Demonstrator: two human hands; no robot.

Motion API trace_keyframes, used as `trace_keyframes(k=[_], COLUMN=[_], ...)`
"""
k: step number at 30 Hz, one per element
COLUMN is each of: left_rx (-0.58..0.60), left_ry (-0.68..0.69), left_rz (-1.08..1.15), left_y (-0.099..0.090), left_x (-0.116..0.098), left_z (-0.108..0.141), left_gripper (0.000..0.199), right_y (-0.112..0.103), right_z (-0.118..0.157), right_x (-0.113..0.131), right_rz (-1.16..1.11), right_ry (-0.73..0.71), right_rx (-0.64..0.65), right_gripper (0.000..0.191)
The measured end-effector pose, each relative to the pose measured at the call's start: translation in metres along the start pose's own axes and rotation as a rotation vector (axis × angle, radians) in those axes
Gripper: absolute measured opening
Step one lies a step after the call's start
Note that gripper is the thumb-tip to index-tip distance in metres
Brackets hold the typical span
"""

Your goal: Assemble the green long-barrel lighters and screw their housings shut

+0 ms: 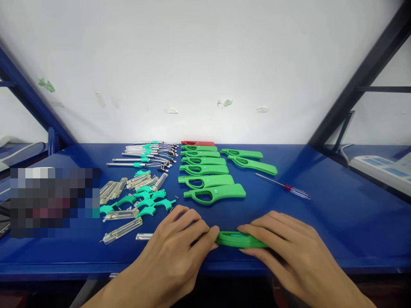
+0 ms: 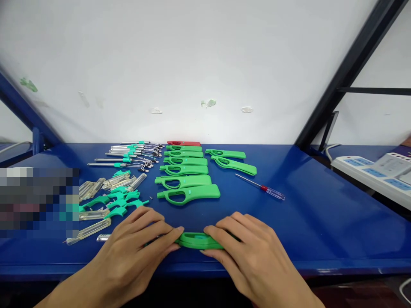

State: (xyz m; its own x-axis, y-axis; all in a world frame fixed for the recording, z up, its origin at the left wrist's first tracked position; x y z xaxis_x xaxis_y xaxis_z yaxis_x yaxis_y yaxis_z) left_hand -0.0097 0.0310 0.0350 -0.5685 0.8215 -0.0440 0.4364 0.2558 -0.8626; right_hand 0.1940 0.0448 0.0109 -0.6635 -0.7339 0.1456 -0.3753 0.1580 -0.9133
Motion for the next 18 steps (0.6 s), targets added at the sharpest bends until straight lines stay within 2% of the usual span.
trace_keyframes(k=[4,7,11,13,15,18], left_rx=[-0.008,-0.013,0.031,0.059,0.08,0.111], left_ry=[-0.001,-0.026,-0.156,-0.199,-0.189,-0.13], left_rz=[-0.029,-0.056,-0.213,-0.304,-0.327,-0.245], left_y=[0.001,-0.005,-0.02,-0.026,-0.027,-0.018], left_x=[-0.003,-0.005,0.004,0.011,0.017,0.015], left_z=[-0.002,-0.002,0.007,0.014,0.019,0.019], left_gripper=[0.02,0.021,0.033,0.033,0.031,0.037], right_y=[-0.001,-0.004,-0.01,-0.011,-0.011,-0.01], right_z=[0.005,0.008,0.01,0.009,0.008,0.007], right_x=[-0.002,-0.005,-0.012,-0.013,-0.012,-0.008], right_rz=[0.014,0.001,-0.051,-0.061,-0.063,-0.056], right_ry=[-0.015,-0.002,0.051,0.064,0.058,0.036], right_rx=[-0.029,-0.078,-0.184,-0.21,-0.21,-0.188], right_gripper=[0.023,0.022,0.023,0.022,0.021,0.02])
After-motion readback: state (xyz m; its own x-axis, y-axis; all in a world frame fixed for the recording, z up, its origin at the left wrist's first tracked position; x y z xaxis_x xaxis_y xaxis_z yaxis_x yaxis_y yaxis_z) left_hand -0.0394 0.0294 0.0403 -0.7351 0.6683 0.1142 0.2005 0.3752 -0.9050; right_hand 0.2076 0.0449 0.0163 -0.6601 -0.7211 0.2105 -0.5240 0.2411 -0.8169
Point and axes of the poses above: each hand's wrist, its own z-axis away from the middle knuckle, its own y-axis out of the palm, x = y × z, the point moved 6 cm from there along -z, towards the middle knuckle, and after that the axes turned 9 degrees about x, right-handed, at the moved point
